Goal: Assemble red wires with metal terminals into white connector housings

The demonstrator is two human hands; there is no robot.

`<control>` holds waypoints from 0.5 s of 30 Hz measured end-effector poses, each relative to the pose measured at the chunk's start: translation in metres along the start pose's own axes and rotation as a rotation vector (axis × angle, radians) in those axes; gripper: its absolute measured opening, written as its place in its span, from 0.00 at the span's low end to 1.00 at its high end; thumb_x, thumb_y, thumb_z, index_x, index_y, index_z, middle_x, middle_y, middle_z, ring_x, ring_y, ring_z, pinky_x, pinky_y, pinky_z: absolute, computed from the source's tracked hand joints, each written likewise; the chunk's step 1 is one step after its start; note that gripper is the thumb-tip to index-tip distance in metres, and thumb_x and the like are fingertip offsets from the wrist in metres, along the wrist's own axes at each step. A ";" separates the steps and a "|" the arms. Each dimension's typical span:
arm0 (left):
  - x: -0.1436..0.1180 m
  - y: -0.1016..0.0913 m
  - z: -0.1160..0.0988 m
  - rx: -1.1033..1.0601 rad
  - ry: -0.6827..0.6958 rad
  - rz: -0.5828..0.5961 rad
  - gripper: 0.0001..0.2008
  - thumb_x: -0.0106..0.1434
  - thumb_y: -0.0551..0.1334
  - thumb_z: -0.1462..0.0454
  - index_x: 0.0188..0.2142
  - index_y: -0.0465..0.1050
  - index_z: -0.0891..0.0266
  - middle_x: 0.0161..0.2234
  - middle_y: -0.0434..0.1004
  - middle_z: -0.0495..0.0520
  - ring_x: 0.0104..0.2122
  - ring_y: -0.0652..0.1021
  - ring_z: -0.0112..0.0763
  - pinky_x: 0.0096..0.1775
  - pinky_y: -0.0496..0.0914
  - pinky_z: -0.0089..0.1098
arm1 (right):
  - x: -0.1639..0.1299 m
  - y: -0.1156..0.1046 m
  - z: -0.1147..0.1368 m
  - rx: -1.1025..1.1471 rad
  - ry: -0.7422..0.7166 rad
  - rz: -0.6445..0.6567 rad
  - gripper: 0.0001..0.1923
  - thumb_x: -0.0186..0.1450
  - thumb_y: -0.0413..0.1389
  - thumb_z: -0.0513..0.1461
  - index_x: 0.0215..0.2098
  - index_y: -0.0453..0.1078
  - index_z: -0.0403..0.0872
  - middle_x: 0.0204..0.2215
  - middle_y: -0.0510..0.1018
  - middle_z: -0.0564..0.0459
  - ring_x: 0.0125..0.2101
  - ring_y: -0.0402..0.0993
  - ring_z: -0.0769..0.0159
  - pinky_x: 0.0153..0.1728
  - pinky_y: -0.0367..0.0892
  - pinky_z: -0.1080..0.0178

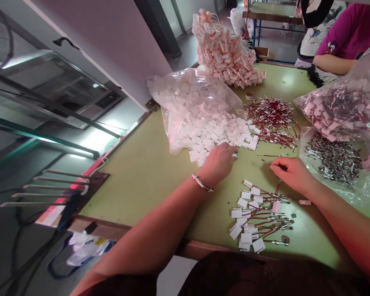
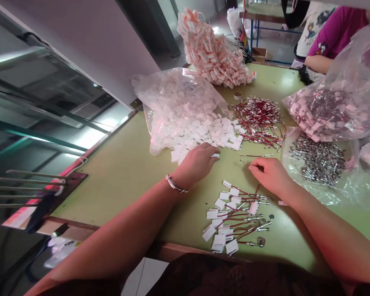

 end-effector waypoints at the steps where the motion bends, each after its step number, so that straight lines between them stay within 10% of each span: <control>1: 0.000 0.001 0.000 -0.045 0.022 -0.001 0.11 0.61 0.57 0.69 0.42 0.75 0.64 0.39 0.73 0.59 0.40 0.76 0.40 0.45 0.71 0.39 | 0.000 0.000 -0.001 0.026 0.014 0.016 0.12 0.63 0.51 0.44 0.26 0.70 0.47 0.20 0.71 0.57 0.21 0.62 0.71 0.25 0.58 0.65; 9: -0.001 0.014 -0.019 -0.695 0.126 -0.037 0.09 0.57 0.63 0.65 0.37 0.77 0.64 0.37 0.76 0.55 0.32 0.76 0.28 0.38 0.74 0.32 | -0.002 0.002 0.006 0.046 -0.009 0.030 0.12 0.62 0.51 0.44 0.26 0.71 0.47 0.19 0.66 0.59 0.21 0.57 0.73 0.23 0.54 0.66; 15: -0.007 0.008 -0.035 -0.802 0.311 -0.034 0.07 0.59 0.62 0.65 0.38 0.76 0.63 0.37 0.75 0.55 0.34 0.76 0.26 0.40 0.74 0.30 | -0.006 0.002 0.011 -0.013 -0.070 0.069 0.12 0.63 0.51 0.43 0.27 0.71 0.47 0.20 0.68 0.58 0.21 0.59 0.73 0.25 0.55 0.65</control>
Point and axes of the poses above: each hand's wrist, its own x-axis towards the middle knuckle, its own y-axis out of the palm, z = x × y, the point moved 4 cm from there along x, towards the middle knuckle
